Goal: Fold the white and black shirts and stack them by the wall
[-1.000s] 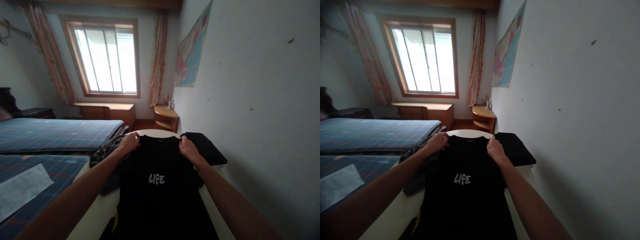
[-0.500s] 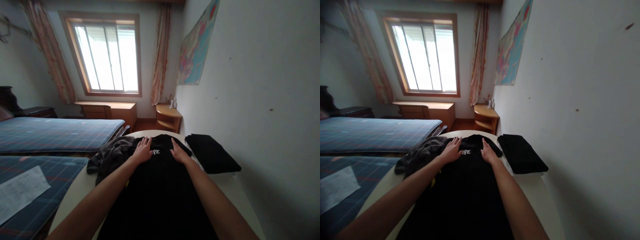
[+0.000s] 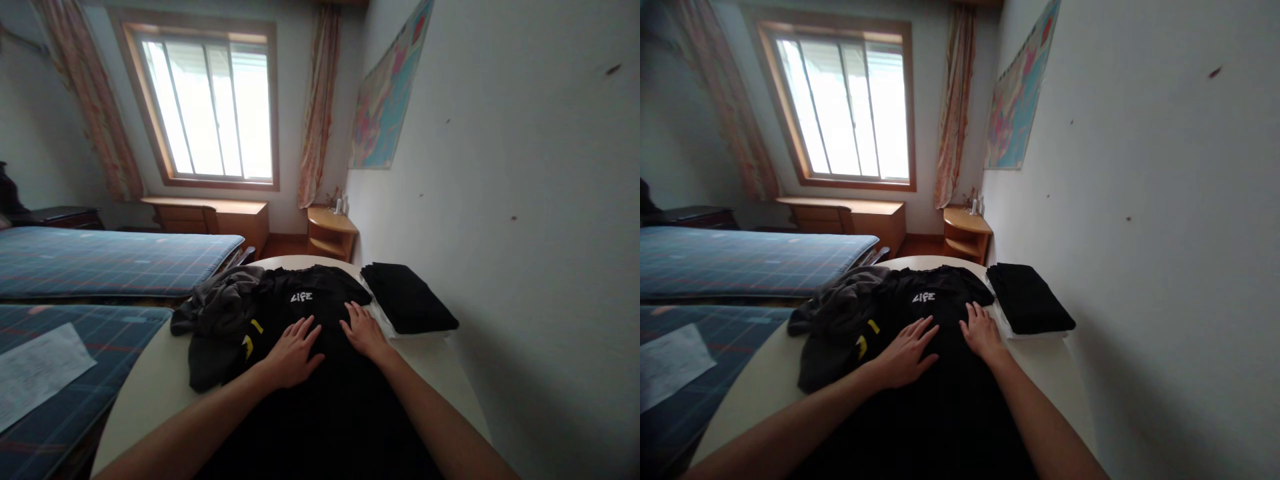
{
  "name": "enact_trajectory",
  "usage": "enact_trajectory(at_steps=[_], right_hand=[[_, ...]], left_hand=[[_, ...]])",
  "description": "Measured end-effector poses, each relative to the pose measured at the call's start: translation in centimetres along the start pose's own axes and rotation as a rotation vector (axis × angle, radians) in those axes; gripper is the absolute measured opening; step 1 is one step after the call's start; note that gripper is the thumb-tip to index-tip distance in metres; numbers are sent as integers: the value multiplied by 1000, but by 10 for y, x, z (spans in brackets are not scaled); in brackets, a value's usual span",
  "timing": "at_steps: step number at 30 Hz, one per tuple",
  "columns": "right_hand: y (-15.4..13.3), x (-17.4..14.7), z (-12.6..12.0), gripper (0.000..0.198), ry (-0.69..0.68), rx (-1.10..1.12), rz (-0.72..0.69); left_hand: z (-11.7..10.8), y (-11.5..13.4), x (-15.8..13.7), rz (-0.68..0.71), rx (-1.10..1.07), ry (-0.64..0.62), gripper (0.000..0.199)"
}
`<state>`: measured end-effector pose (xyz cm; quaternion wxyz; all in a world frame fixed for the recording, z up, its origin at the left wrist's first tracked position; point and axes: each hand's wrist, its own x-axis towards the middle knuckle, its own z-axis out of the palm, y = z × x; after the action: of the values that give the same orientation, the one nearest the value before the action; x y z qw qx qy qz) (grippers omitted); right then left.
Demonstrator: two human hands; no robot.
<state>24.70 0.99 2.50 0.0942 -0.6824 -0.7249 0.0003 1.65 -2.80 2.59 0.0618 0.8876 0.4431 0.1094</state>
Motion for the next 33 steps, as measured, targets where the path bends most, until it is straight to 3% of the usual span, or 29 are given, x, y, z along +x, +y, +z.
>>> enact_trajectory(at_steps=[3,6,9,12,18,22,29,33], right_hand=[[6,-22,-11,50,18,-41,60],[18,-42,-23,34,-49,-33,157],[36,-62,-32,28,-158,23,220],[53,-80,-37,23,-220,100,175],[66,-117,-41,19,-226,197,157],[66,-138,-42,21,-240,169,167],[67,-152,-42,21,-120,4,217],[67,-160,-52,16,-128,-6,242]], left_hand=[[1,11,-22,36,-9,-42,69],[2,8,-38,2,-7,-29,64],[-2,-6,-51,-65,-11,45,57],[-13,-22,-64,-110,-12,151,43],[-38,-52,-102,-427,13,231,15],[-38,-66,-119,-598,72,177,18],[-30,-69,-121,-619,71,171,21],[-31,-68,-122,-605,54,194,15]])
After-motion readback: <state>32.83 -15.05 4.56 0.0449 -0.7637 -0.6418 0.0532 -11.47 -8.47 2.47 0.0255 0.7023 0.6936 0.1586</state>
